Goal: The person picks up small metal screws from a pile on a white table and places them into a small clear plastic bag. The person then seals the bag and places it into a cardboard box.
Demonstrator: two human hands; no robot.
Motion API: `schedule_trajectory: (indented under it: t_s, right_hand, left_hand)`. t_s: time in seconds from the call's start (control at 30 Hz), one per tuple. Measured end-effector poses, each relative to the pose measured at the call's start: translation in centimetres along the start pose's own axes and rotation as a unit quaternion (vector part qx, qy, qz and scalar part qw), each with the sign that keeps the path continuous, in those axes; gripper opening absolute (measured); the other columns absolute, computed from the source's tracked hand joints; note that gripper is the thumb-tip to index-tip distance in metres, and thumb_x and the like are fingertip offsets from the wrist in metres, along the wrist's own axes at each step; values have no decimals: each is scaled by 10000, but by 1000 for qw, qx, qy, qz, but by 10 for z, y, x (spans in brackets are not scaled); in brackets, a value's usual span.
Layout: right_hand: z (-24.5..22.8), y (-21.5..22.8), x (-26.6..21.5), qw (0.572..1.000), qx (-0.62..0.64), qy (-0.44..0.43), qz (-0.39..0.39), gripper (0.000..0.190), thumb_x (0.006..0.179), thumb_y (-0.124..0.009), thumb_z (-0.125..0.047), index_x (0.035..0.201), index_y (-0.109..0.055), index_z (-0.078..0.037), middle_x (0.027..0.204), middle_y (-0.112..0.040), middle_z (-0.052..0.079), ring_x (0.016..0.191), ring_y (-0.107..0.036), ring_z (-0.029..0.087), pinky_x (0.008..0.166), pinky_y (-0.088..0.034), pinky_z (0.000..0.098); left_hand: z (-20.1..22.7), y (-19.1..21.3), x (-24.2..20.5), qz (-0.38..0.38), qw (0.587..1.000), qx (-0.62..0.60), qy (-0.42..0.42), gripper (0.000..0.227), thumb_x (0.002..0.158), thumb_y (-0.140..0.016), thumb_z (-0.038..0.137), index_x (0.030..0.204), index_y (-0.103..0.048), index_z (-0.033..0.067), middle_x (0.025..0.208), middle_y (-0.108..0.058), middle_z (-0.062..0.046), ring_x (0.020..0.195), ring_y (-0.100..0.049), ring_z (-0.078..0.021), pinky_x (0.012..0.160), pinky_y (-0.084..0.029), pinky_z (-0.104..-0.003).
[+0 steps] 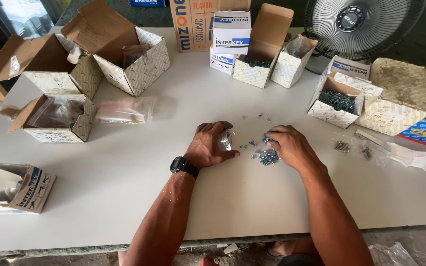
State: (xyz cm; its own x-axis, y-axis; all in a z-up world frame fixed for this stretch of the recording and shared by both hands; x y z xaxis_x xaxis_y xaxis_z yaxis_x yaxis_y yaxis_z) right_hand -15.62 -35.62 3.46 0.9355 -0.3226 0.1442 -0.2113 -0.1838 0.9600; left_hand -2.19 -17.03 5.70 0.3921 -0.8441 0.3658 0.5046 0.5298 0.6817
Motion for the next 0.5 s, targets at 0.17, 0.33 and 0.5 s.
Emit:
schedule_trajectory:
  t_s: [0.17,0.33,0.5]
  right_hand:
    - [9,1,2,999,18,10,28,226,954,-688,-199,1164,-772,-204,1125,-753,43,1094,-706,261,962,-566,400]
    - [5,17,1,997,67,-10,30,206,924,-728,-144,1119,-793,-155,1094,-780,80,1071,-724,297,949,-572,417]
    - [10,29,0,988,140,-59,30,182,912,-750,-142,1082,-815,-146,1073,-795,115,1079,-727,324,939,-577,445]
  left_hand:
    - [6,-1,1,-6,1000,12,-11,733,701,-848,479,1287,-562,145,1032,-724,-85,1093,-699,-318,1156,-389,-571]
    - [3,-4,4,-5,1000,16,-16,729,711,-847,510,1274,-556,149,1019,-719,-84,1079,-702,-315,1146,-400,-570]
    - [5,-2,5,-14,1000,7,-16,739,705,-865,513,1261,-556,135,1011,-721,-109,1068,-702,-345,1132,-404,-596]
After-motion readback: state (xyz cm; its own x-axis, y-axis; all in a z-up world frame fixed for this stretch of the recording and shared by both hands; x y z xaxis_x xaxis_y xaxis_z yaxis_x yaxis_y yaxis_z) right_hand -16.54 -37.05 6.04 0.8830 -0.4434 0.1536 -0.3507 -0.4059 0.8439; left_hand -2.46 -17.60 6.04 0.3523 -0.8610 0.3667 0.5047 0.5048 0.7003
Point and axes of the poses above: each hand's wrist, its own x-axis towards the middle knuckle, its own y-axis out of the back of the hand, z = x × y, the point moved 9 cm from there along x, towards the middle knuckle
